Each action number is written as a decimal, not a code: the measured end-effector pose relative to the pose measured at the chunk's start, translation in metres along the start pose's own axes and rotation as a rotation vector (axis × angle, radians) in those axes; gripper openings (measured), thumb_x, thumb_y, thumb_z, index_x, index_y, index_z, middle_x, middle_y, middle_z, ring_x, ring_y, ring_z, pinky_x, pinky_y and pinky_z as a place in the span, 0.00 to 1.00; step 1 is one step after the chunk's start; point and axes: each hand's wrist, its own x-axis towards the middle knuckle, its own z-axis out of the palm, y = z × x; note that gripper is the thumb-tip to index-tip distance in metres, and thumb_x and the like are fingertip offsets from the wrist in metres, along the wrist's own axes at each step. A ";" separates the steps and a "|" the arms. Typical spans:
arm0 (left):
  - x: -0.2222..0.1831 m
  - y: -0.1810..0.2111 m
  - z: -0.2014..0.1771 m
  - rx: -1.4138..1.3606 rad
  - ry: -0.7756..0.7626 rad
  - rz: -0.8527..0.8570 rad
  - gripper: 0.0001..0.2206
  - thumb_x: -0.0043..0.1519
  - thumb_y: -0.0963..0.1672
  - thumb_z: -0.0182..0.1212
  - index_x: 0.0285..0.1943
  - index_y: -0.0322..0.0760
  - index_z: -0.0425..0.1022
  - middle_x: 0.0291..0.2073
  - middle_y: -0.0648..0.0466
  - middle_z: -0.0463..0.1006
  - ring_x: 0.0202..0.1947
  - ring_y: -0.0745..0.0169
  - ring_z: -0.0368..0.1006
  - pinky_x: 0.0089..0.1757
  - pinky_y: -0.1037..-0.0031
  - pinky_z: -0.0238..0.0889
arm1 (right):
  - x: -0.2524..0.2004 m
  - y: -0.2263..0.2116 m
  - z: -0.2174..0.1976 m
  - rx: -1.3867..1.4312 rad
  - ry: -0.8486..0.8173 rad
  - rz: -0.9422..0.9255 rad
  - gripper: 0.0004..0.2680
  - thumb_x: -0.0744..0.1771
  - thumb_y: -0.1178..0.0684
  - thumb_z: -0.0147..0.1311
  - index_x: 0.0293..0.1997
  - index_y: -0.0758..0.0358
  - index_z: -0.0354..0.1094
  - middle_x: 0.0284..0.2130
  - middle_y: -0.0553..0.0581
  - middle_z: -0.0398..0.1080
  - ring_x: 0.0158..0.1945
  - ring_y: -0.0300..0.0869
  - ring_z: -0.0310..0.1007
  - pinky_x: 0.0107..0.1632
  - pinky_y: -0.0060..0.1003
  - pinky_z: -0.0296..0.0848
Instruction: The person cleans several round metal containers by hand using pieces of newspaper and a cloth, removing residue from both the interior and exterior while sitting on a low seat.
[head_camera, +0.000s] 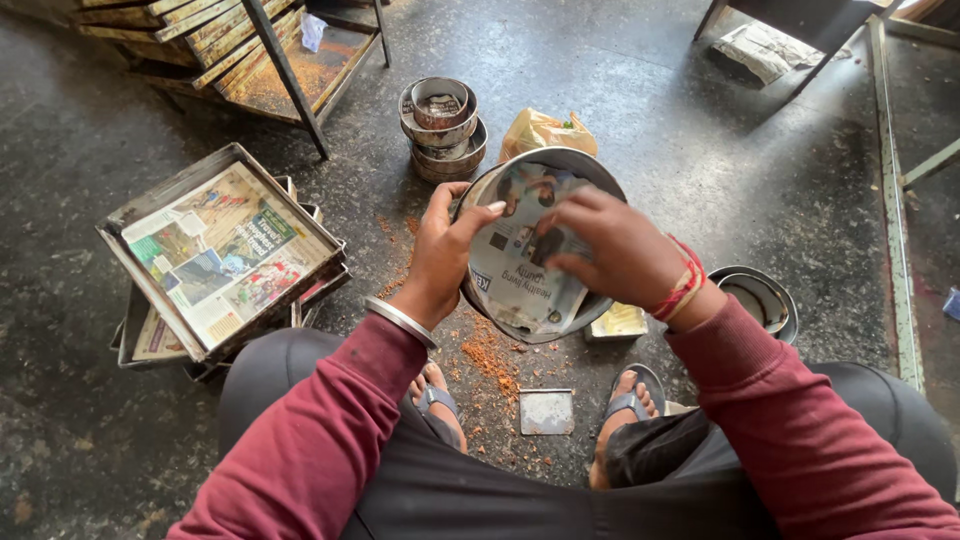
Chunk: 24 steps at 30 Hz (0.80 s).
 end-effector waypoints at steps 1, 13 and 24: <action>-0.001 -0.001 0.001 -0.005 0.008 -0.020 0.20 0.58 0.44 0.66 0.56 0.33 0.66 0.43 0.48 0.77 0.39 0.64 0.77 0.40 0.71 0.73 | -0.001 -0.005 -0.001 -0.037 -0.083 0.044 0.16 0.58 0.56 0.68 0.49 0.57 0.72 0.53 0.58 0.71 0.55 0.50 0.75 0.56 0.41 0.76; 0.073 -0.023 -0.066 0.383 0.025 -0.272 0.27 0.60 0.51 0.63 0.61 0.28 0.64 0.45 0.43 0.78 0.42 0.55 0.77 0.44 0.63 0.72 | -0.008 0.151 0.048 1.159 -0.116 0.749 0.14 0.67 0.46 0.56 0.56 0.56 0.69 0.41 0.53 0.77 0.42 0.37 0.77 0.45 0.38 0.75; 0.098 -0.019 -0.043 1.592 -0.242 -0.314 0.33 0.58 0.61 0.57 0.67 0.42 0.67 0.65 0.39 0.66 0.68 0.38 0.60 0.62 0.23 0.31 | 0.008 0.301 0.293 1.251 -0.251 1.271 0.10 0.69 0.49 0.49 0.50 0.62 0.70 0.34 0.58 0.74 0.32 0.44 0.75 0.37 0.41 0.79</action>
